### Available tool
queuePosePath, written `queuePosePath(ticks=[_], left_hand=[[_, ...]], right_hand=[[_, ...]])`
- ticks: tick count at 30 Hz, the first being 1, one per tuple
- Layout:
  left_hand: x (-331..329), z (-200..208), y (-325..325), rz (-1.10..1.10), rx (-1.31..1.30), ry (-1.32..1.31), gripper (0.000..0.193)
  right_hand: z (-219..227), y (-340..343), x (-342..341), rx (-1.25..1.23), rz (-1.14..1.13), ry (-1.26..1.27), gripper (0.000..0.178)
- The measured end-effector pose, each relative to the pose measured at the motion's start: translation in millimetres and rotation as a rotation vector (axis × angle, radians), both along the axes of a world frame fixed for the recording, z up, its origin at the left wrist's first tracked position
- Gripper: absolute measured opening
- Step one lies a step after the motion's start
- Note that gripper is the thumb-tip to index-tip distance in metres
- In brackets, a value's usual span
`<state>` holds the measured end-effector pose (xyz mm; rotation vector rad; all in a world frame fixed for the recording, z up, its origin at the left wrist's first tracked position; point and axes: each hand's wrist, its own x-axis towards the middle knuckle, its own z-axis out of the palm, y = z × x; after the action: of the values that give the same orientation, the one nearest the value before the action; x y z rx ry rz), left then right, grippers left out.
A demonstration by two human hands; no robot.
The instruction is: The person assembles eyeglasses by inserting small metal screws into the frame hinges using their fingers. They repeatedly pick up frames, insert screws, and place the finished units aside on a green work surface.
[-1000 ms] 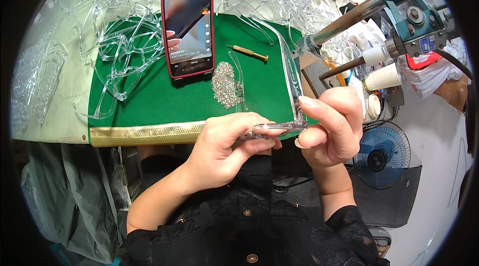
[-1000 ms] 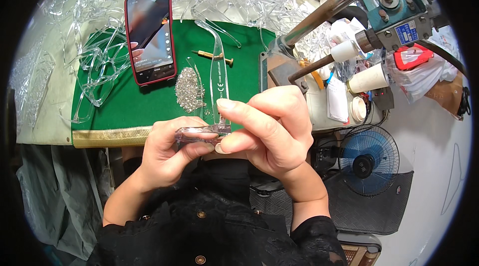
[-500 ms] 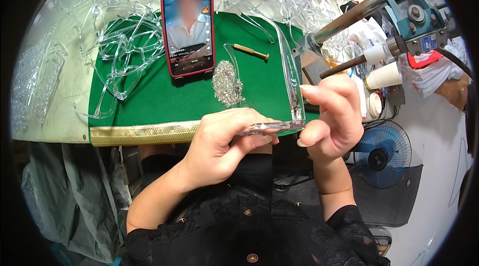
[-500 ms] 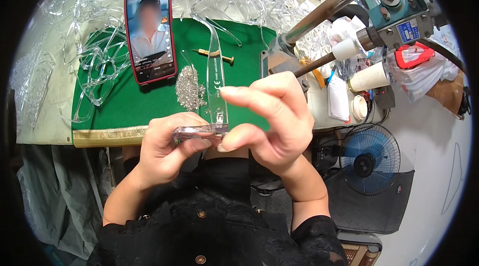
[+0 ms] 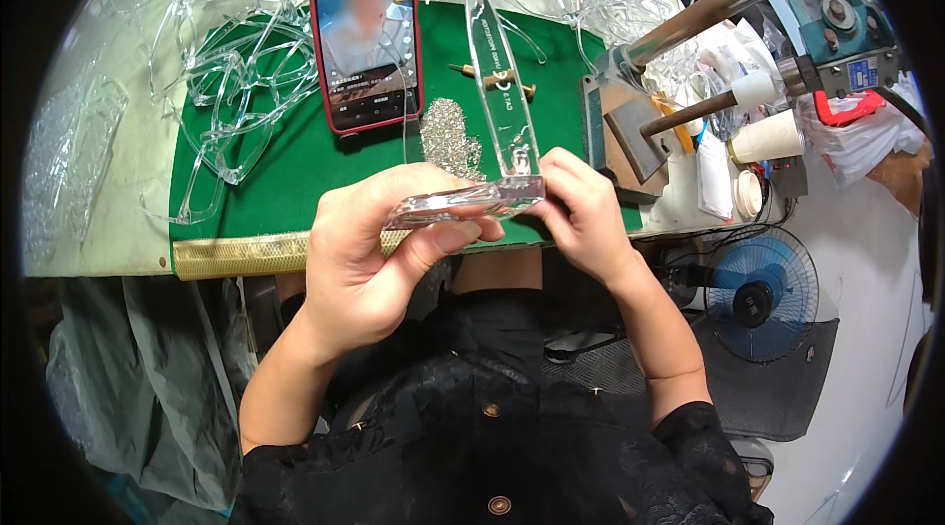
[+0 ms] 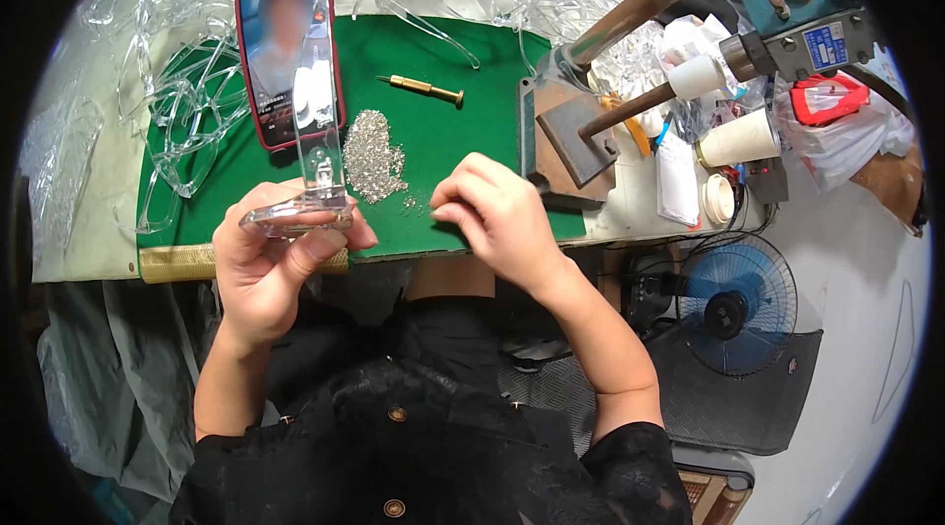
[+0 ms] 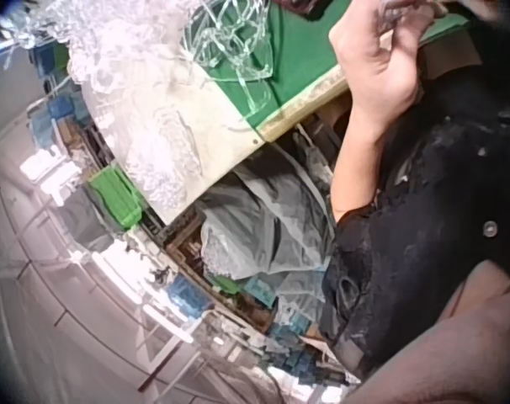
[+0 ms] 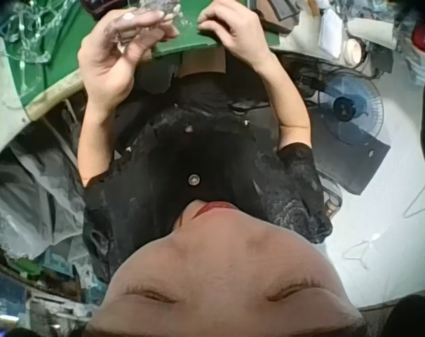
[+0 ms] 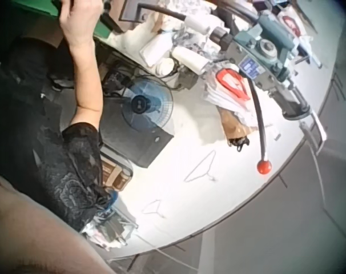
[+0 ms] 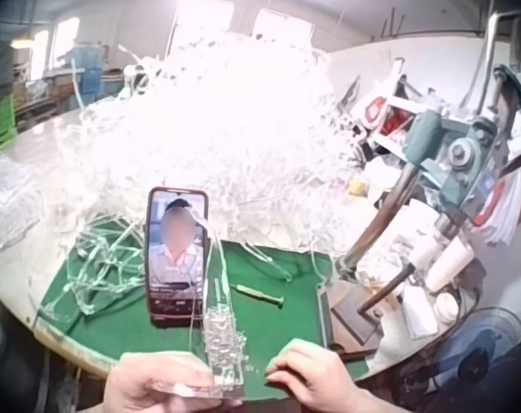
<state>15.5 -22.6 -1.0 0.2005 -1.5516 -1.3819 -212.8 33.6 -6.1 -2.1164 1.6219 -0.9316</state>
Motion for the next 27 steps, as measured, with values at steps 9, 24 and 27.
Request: queuePosePath(ticks=[9,24,27], left_hand=[[0.2,2.6,0.5,-0.012,-0.005,-0.044,0.019],[-13.3,5.0,11.7,-0.052,-0.098,-0.209,0.022],[-21.7,4.7,16.2,-0.053,-0.102,-0.181,0.023]], right_hand=[[-6.2,-5.1,20.0,-0.134,0.111,0.204,0.016],[65.9,-2.3,0.7,-0.246,0.166,-0.273,0.019],[84.9,0.8,5.7,-0.381,0.234,-0.085,0.028]])
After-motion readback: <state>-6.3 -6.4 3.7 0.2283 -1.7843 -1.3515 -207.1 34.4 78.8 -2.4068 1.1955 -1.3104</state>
